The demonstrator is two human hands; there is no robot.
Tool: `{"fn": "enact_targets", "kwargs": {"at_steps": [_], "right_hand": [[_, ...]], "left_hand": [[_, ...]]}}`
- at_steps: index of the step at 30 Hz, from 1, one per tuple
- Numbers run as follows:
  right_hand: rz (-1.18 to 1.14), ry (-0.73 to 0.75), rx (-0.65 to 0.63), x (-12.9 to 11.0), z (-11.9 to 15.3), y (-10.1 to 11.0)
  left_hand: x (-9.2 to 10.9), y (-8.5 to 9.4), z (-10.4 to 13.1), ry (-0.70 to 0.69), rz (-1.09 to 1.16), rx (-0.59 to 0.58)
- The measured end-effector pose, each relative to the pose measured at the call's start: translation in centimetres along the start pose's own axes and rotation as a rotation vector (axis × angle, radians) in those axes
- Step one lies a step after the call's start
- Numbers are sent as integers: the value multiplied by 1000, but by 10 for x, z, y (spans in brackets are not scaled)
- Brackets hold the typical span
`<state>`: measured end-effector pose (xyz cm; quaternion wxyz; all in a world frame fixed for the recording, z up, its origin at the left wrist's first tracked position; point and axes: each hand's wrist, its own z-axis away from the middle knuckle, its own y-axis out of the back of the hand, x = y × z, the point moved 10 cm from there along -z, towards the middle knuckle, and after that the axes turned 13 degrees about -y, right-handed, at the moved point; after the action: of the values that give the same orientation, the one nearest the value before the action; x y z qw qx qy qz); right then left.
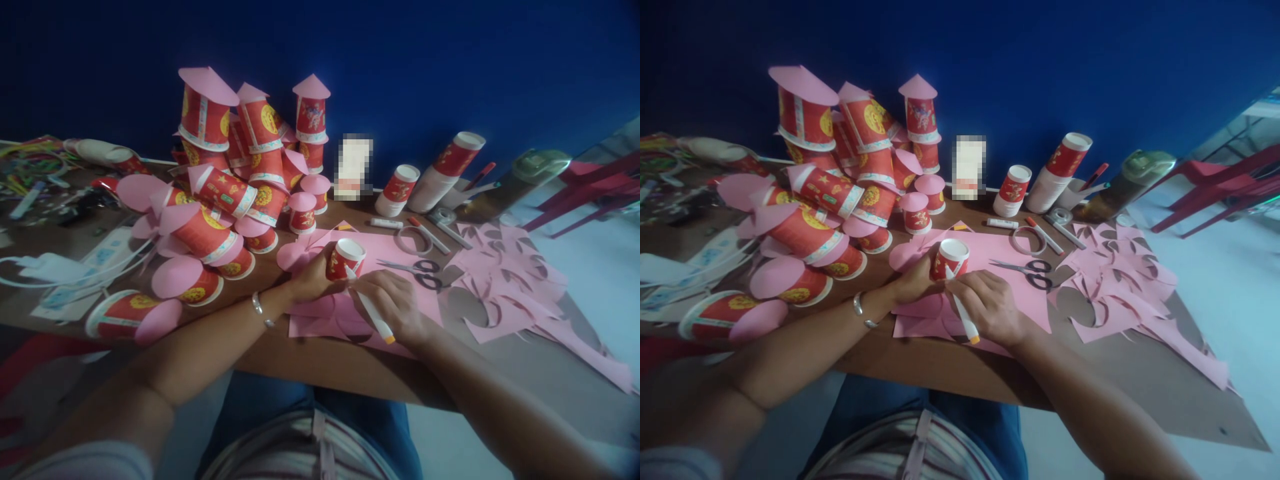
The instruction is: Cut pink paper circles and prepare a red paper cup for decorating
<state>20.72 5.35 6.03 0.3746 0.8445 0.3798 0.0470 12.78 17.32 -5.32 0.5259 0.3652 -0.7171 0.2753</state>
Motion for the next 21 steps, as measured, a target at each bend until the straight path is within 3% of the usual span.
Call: {"fn": "enact_targets", "kwargs": {"at_steps": [11, 21], "right_hand": [[-27, -22, 24, 7, 4, 1], [3, -66, 95, 19, 11, 1]], "left_hand": [[-2, -1, 2, 95, 47, 20], [4, -2, 2, 30, 273, -32]]}}
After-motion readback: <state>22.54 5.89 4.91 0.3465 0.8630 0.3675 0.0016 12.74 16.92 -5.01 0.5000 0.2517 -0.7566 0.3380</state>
